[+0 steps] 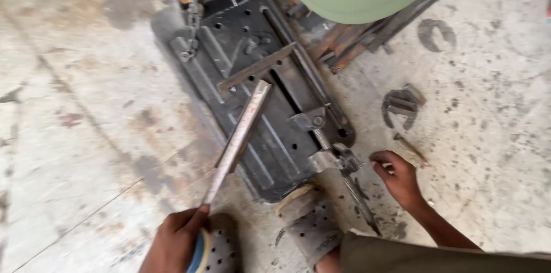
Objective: The recorder is measuring a metal angle iron using a tape measure and kemudian cutting it with a chop saw.
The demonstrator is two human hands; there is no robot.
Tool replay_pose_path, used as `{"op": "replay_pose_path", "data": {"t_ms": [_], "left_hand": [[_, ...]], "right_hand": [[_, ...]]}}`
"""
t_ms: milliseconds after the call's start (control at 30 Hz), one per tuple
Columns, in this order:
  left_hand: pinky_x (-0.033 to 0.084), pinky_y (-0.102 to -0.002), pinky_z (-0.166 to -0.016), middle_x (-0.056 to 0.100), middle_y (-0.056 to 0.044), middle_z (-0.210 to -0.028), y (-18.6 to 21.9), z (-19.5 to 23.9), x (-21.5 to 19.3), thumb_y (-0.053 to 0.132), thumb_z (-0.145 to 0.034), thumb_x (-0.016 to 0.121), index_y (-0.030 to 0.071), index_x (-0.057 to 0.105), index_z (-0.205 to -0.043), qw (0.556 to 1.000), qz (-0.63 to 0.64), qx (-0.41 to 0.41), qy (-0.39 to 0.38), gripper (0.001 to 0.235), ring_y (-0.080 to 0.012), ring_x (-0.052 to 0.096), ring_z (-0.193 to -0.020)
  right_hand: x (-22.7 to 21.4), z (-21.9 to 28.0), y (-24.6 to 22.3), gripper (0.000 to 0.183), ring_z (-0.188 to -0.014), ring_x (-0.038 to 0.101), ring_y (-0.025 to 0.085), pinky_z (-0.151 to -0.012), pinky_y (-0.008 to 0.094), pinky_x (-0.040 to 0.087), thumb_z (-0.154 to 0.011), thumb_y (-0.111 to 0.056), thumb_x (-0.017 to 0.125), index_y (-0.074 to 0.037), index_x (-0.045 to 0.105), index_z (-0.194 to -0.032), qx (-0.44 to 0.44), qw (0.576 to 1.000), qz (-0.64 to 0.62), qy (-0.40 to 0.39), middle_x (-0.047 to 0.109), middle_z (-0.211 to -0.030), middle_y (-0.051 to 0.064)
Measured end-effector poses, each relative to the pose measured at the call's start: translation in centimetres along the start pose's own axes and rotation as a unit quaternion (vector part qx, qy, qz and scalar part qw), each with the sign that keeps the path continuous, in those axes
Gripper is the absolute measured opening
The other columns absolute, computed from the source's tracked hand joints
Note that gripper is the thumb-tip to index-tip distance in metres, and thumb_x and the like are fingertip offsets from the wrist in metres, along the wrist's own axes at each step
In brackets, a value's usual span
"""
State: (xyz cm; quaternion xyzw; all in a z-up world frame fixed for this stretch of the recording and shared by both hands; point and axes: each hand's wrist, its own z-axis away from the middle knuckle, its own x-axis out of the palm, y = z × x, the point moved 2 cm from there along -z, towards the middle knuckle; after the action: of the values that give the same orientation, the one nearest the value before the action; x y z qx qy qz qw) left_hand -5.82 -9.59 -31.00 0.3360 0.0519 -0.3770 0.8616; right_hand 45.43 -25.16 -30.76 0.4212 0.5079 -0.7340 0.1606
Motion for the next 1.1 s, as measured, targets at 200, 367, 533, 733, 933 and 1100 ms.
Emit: {"op": "replay_pose_path", "data": {"t_ms": [200,367,533,733,933,1100], "left_hand": [[0.051,-0.039,-0.068,0.063,-0.019,-0.064,2.9,3.2,-0.6,0.055,-0.099,0.049,0.002,0.078,-0.077,0.999,-0.027,-0.044,-0.016,0.064,-0.026,0.057,-0.058],[0.052,-0.034,-0.065,0.064,-0.016,-0.06,1.2,1.7,0.2,0.055,-0.096,0.054,-0.002,0.075,-0.073,1.0,-0.001,0.027,0.007,0.064,-0.02,0.059,-0.055],[0.054,-0.039,-0.067,0.067,-0.017,-0.07,-2.2,-1.8,0.7,0.054,-0.099,0.05,0.002,0.077,-0.083,0.999,-0.035,-0.028,-0.01,0.061,-0.0261,0.061,-0.06],[0.053,-0.035,-0.093,0.083,-0.023,-0.098,-15.1,-17.1,-1.4,0.045,-0.096,0.065,-0.006,0.079,-0.112,1.0,-0.006,0.0,0.018,0.055,-0.0294,0.077,-0.101],[0.058,-0.043,-0.08,0.078,-0.025,-0.08,-17.3,-19.7,-2.7,0.047,-0.102,0.057,-0.008,0.076,-0.099,0.999,-0.03,0.008,-0.025,0.059,-0.034,0.075,-0.077],[0.058,-0.043,-0.079,0.077,-0.024,-0.078,-18.3,-20.4,-1.5,0.047,-0.105,0.056,-0.008,0.076,-0.098,0.998,-0.052,0.031,0.0,0.06,-0.0326,0.074,-0.076]], "right_hand": [[-0.6,4.6,2.0,0.019,-0.095,0.076,0.018,-0.076,0.032,0.065,-0.093,-0.015,0.068,-0.009,0.073,-0.11,0.003,0.999,-0.023,-0.038,0.078,-0.11,0.006],[-1.6,9.9,4.2,0.02,-0.094,0.076,0.017,-0.076,0.034,0.063,-0.092,-0.016,0.069,-0.01,0.074,-0.11,0.084,0.993,-0.079,0.002,0.079,-0.107,0.006],[-2.0,15.8,9.1,0.019,-0.092,0.076,0.015,-0.072,0.035,0.062,-0.092,-0.017,0.069,-0.013,0.075,-0.11,0.159,0.984,-0.081,0.02,0.078,-0.105,0.003],[-0.8,19.0,11.1,0.02,-0.092,0.075,0.014,-0.073,0.032,0.064,-0.093,-0.016,0.067,-0.012,0.074,-0.111,0.149,0.981,-0.118,0.046,0.078,-0.112,0.002],[0.1,15.5,5.6,0.019,-0.093,0.074,0.016,-0.086,0.032,0.065,-0.095,-0.011,0.067,-0.008,0.07,-0.113,0.085,0.991,-0.101,0.016,0.075,-0.105,0.007],[-1.3,8.7,0.4,0.016,-0.098,0.073,0.021,-0.087,0.034,0.062,-0.094,-0.006,0.067,-0.006,0.071,-0.11,0.024,0.996,-0.073,0.045,0.073,-0.107,0.009]]}}
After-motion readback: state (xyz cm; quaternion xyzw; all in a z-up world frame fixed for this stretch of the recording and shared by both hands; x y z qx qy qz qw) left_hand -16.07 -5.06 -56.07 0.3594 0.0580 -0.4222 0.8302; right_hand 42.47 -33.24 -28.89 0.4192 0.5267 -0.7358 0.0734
